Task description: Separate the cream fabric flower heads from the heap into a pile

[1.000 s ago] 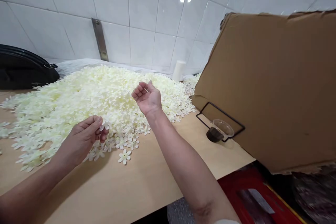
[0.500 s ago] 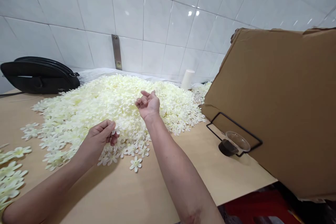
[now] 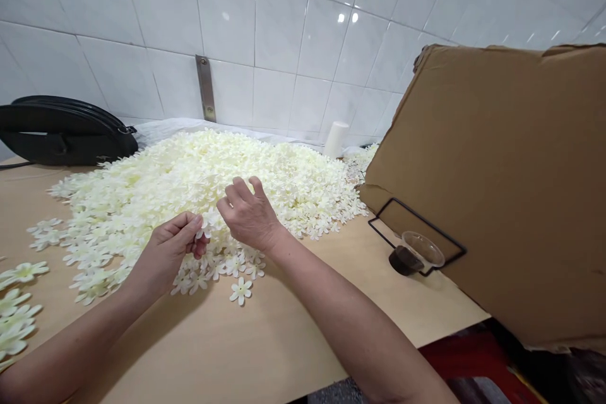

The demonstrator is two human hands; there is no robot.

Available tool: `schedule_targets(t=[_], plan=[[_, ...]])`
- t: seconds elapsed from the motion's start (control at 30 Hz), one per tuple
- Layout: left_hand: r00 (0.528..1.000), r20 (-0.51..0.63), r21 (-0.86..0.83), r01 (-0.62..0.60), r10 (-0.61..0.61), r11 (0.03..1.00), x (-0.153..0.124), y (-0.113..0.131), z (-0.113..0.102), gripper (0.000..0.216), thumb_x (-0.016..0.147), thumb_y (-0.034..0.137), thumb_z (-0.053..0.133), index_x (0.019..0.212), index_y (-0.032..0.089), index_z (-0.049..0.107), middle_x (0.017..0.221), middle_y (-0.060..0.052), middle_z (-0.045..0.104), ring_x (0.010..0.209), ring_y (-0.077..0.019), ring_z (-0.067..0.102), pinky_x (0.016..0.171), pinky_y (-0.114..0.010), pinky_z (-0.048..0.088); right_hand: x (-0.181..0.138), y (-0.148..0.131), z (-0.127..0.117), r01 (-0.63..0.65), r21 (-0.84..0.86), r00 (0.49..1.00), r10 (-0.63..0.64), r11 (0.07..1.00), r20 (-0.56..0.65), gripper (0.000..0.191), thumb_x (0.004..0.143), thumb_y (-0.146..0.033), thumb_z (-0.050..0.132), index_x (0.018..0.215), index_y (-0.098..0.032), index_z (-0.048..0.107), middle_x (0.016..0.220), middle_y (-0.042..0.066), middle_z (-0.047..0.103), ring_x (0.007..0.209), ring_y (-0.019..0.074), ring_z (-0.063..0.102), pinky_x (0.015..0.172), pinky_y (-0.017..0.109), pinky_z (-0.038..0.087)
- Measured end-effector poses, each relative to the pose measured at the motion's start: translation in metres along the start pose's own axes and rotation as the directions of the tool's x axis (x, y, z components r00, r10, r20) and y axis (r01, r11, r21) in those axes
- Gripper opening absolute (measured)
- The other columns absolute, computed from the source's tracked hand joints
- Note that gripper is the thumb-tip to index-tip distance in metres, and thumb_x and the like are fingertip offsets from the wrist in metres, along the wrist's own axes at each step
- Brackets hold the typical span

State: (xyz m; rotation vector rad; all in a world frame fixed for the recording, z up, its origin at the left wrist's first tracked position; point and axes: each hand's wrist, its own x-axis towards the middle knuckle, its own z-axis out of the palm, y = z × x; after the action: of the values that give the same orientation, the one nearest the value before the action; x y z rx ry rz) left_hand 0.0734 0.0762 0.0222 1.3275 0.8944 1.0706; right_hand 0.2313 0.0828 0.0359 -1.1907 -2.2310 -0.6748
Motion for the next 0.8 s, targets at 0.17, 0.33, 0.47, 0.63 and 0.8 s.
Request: schedule_targets(t=[0.17, 0.33, 0.47, 0.63, 0.8], plan=[[1.000, -0.001, 0.022, -0.007, 0.007, 1.000, 0.000, 0.001, 0.001, 0.029, 0.074, 0.038, 0.055, 0.056, 0.017, 0.046, 0.051, 0.004, 0.048, 0.045, -0.0077, 0.043, 0.047, -0.020, 0.035, -0.023, -0.013, -0.012, -0.416, 0.662, 0.902, 0.377, 0.624, 0.211, 0.024, 0.082, -0.029, 0.045, 0.061, -0.019, 0.053, 0.046, -0.003, 0.038, 0.044, 0.0102, 0.033, 0.052, 0.027, 0.028], [1.000, 0.015, 0.031, 0.006, -0.006, 1.000, 0.000, -0.001, 0.000, 0.028, 0.073, 0.037, 0.056, 0.056, 0.017, 0.046, 0.052, 0.004, 0.048, 0.046, -0.0081, 0.043, 0.047, -0.021, 0.034, -0.031, 0.016, -0.035, -0.090, 0.876, 0.482, 0.748, -0.475, 0.455, 0.035, 0.088, -0.032, 0.032, 0.067, -0.017, 0.056, 0.038, -0.009, 0.022, 0.035, 0.0065, 0.019, 0.042, 0.021, 0.022], [1.000, 0.020, 0.050, 0.003, -0.004, 0.999, -0.001, 0.001, 0.000, 0.024, 0.074, 0.035, 0.057, 0.059, 0.017, 0.049, 0.052, 0.004, 0.049, 0.049, -0.0084, 0.045, 0.049, -0.021, 0.035, -0.047, 0.052, -0.023, 0.109, 0.783, 0.316, 0.768, -0.613, 0.557, 0.042, 0.090, -0.031, 0.026, 0.063, -0.015, 0.053, 0.036, -0.009, 0.025, 0.033, 0.0057, 0.022, 0.041, 0.020, 0.024], [0.999, 0.030, 0.060, 0.008, -0.010, 0.998, -0.003, 0.005, 0.001, 0.023, 0.075, 0.032, 0.057, 0.060, 0.016, 0.049, 0.055, 0.004, 0.049, 0.051, -0.0076, 0.046, 0.051, -0.020, 0.036, -0.079, 0.071, 0.004, 0.112, 0.772, 0.249, 0.770, -0.626, 0.588, 0.050, 0.091, -0.033, 0.018, 0.059, -0.014, 0.051, 0.034, -0.008, 0.024, 0.032, 0.0055, 0.019, 0.039, 0.020, 0.022], [1.000, -0.020, 0.069, 0.016, -0.015, 0.997, -0.002, 0.001, 0.002, 0.023, 0.074, 0.032, 0.058, 0.060, 0.017, 0.048, 0.053, 0.004, 0.049, 0.049, -0.0076, 0.046, 0.048, -0.019, 0.036, -0.084, 0.068, 0.010, 0.096, 0.761, 0.291, 0.749, -0.641, 0.595, 0.051, 0.090, -0.040, 0.021, 0.060, -0.013, 0.053, 0.034, -0.009, 0.023, 0.032, 0.0055, 0.019, 0.038, 0.020, 0.021]])
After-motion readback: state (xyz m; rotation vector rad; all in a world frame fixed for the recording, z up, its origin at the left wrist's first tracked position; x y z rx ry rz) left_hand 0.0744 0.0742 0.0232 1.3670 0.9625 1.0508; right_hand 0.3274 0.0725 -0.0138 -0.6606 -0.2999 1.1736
